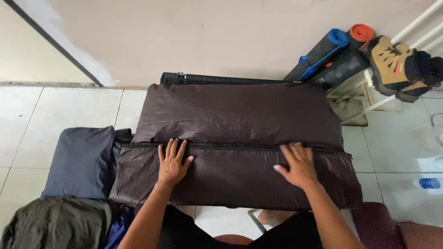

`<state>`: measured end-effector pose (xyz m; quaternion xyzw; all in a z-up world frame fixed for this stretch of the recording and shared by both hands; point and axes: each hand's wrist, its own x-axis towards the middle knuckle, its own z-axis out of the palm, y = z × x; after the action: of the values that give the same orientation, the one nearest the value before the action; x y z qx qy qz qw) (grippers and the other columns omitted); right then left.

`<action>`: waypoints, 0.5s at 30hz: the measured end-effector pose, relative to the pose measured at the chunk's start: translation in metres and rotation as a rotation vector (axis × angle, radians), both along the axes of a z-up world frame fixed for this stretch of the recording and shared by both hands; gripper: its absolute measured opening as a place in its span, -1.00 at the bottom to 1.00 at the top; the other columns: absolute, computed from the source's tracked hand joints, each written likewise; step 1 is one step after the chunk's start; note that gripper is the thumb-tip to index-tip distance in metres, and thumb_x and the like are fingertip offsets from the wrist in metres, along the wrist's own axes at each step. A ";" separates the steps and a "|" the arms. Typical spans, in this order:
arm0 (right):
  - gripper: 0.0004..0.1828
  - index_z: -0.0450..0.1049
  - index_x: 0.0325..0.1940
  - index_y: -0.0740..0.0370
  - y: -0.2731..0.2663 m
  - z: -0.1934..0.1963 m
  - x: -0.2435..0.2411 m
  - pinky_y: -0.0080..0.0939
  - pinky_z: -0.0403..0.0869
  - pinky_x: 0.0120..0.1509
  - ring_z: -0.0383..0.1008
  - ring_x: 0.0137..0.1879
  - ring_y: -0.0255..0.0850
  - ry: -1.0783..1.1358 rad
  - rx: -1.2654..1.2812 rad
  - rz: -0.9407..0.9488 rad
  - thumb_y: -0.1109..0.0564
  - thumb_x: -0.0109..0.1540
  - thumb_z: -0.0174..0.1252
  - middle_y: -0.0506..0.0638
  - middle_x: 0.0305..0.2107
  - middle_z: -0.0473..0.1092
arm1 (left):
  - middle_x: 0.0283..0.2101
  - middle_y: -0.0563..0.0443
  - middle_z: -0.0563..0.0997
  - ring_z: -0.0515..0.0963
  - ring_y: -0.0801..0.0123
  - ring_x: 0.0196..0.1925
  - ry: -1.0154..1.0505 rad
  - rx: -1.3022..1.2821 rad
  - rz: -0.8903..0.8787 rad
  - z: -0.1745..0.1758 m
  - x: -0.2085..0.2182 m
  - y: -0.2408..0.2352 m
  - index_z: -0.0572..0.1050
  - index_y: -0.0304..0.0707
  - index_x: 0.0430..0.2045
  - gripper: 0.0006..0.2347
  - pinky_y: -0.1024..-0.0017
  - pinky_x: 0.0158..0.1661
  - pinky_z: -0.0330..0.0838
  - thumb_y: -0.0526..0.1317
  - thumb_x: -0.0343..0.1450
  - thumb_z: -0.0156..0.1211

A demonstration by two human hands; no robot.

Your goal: The person folds a large brown piece of fabric and a lime green item by hand on a black table.

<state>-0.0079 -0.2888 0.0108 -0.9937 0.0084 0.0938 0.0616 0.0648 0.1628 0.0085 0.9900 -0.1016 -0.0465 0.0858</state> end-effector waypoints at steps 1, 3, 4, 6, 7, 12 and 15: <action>-0.11 -0.10 0.51 -0.27 0.001 -0.007 -0.001 0.32 -0.18 0.50 -0.25 0.57 -0.01 0.000 0.001 -0.007 -0.39 0.17 0.04 -0.05 0.44 -0.10 | 0.38 -0.01 0.14 -0.05 0.19 0.49 0.000 0.001 -0.007 0.000 -0.001 -0.001 0.09 0.18 0.35 -0.44 -0.12 0.37 -0.32 0.24 0.44 -0.18; -0.32 0.22 0.36 -0.33 0.003 -0.022 0.002 0.19 0.03 0.51 0.23 0.32 -0.13 -0.103 -0.002 0.051 -0.42 0.18 0.02 -0.11 0.04 0.26 | 0.31 0.05 0.24 0.00 0.24 0.48 -0.001 0.031 0.033 -0.001 0.000 0.000 0.22 0.20 0.26 -0.47 -0.13 0.39 -0.30 0.28 0.42 -0.20; -0.32 0.22 0.36 -0.33 0.003 -0.019 0.000 0.19 0.03 0.51 0.23 0.32 -0.13 -0.109 -0.002 0.048 -0.42 0.18 0.02 -0.11 0.04 0.26 | 0.31 0.05 0.24 0.00 0.24 0.48 -0.007 0.031 0.029 0.000 0.001 -0.001 0.22 0.20 0.26 -0.47 -0.13 0.39 -0.30 0.28 0.42 -0.20; -0.36 0.28 0.31 -0.19 0.004 -0.015 -0.008 0.07 0.22 0.39 0.27 0.22 -0.09 -0.033 -0.031 0.006 -0.43 0.24 -0.10 -0.05 -0.09 0.27 | 0.23 0.13 0.30 0.06 0.28 0.45 0.007 -0.022 0.037 0.004 -0.002 0.001 0.23 0.28 0.22 -0.47 -0.13 0.39 -0.28 0.35 0.40 -0.24; -0.36 0.28 0.31 -0.19 0.008 -0.003 -0.004 0.07 0.22 0.39 0.27 0.22 -0.09 -0.034 -0.029 0.006 -0.43 0.24 -0.10 -0.05 -0.09 0.27 | 0.23 0.13 0.30 0.06 0.28 0.45 0.006 -0.021 0.037 0.007 -0.001 0.001 0.23 0.28 0.22 -0.47 -0.13 0.39 -0.28 0.35 0.40 -0.24; -0.16 0.17 0.39 -0.15 0.024 0.035 0.010 0.17 0.29 0.25 0.26 0.26 0.03 0.199 -0.093 -0.099 -0.59 0.17 -0.18 0.07 0.07 0.26 | 0.11 0.12 0.29 0.09 0.23 0.41 0.073 -0.120 0.025 0.017 0.002 0.003 0.26 0.31 0.19 -0.50 -0.12 0.39 -0.30 0.34 0.41 -0.23; -0.31 0.34 0.25 -0.10 0.026 0.029 0.013 0.28 0.18 0.35 -0.01 0.43 0.02 0.181 -0.033 -0.051 -0.50 0.21 -0.11 0.01 0.23 0.08 | 0.15 0.11 0.30 0.09 0.23 0.42 0.078 -0.062 0.033 0.015 0.001 0.001 0.27 0.32 0.19 -0.50 -0.11 0.39 -0.28 0.33 0.41 -0.23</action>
<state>0.0054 -0.2632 0.0395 -0.9815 0.0406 0.1815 0.0464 0.0660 0.1643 0.0237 0.9858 -0.0831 -0.0807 0.1212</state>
